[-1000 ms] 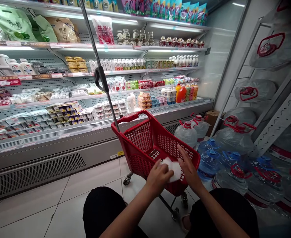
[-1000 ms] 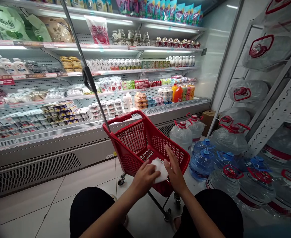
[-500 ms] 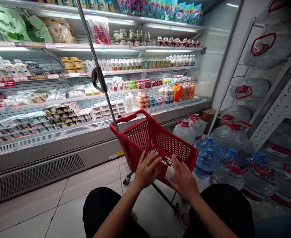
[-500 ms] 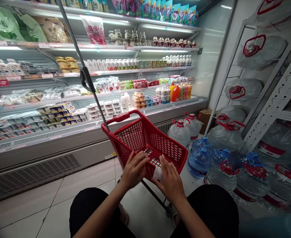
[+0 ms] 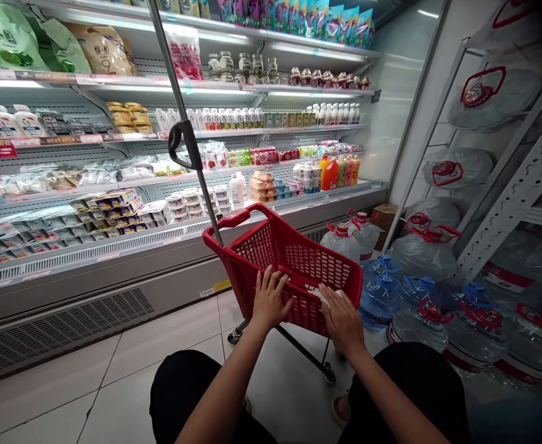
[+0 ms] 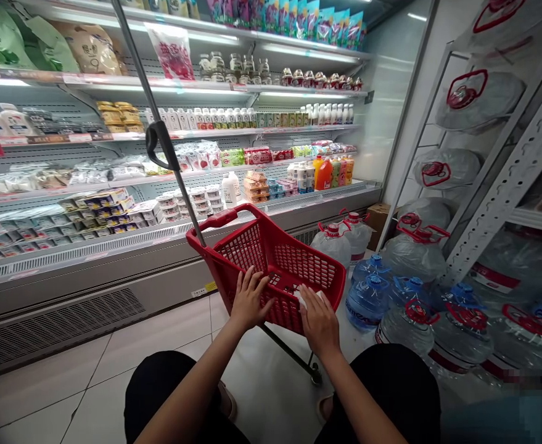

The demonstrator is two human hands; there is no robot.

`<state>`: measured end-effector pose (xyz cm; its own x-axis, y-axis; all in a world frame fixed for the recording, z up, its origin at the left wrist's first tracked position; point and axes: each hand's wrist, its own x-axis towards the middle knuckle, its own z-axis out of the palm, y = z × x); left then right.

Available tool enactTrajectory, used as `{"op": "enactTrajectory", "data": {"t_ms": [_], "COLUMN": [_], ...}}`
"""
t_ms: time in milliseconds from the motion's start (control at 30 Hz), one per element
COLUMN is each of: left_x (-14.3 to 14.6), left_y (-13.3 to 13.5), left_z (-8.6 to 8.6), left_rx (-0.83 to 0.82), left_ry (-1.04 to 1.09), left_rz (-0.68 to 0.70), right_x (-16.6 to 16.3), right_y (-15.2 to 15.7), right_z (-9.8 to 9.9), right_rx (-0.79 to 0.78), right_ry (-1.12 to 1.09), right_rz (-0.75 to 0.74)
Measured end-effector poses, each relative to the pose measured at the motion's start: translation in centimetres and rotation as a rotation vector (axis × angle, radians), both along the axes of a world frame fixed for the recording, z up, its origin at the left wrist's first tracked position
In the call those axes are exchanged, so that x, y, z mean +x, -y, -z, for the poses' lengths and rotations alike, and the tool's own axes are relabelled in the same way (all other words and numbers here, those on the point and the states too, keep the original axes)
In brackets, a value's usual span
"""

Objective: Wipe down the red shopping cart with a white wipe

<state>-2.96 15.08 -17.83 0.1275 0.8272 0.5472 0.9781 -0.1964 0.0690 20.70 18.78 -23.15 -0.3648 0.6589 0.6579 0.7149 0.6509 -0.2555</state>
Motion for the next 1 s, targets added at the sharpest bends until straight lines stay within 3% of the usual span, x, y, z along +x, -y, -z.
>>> {"op": "enactTrajectory", "data": {"t_ms": [133, 333, 467, 667, 867, 1000], "left_x": [-0.7, -1.1, -0.7, -0.6, -0.8, -0.6], "left_y": [0.4, 0.4, -0.1, -0.1, 0.4, 0.7], "left_z": [-0.1, 0.1, 0.3, 0.3, 0.6, 0.7], "left_rx": [-0.008, -0.037, -0.024, -0.019, -0.016, -0.025], "left_ry": [-0.006, 0.013, 0.024, 0.017, 0.025, 0.038], "left_rz": [0.019, 0.028, 0.007, 0.02, 0.037, 0.055], "right_x": [-0.4, 4.4, 3.7, 1.2, 2.8, 5.2], "right_y": [1.6, 3.0, 2.7, 0.8, 0.0, -0.8], "right_z": [-0.5, 1.6, 0.8, -0.5, 0.1, 0.8], "right_rx": [0.064, 0.156, 0.167, 0.158, 0.079, 0.02], "right_ry": [0.136, 0.264, 0.332, 0.308, 0.244, 0.143], "right_rz": [-0.109, -0.095, -0.134, -0.216, -0.336, -0.254]}}
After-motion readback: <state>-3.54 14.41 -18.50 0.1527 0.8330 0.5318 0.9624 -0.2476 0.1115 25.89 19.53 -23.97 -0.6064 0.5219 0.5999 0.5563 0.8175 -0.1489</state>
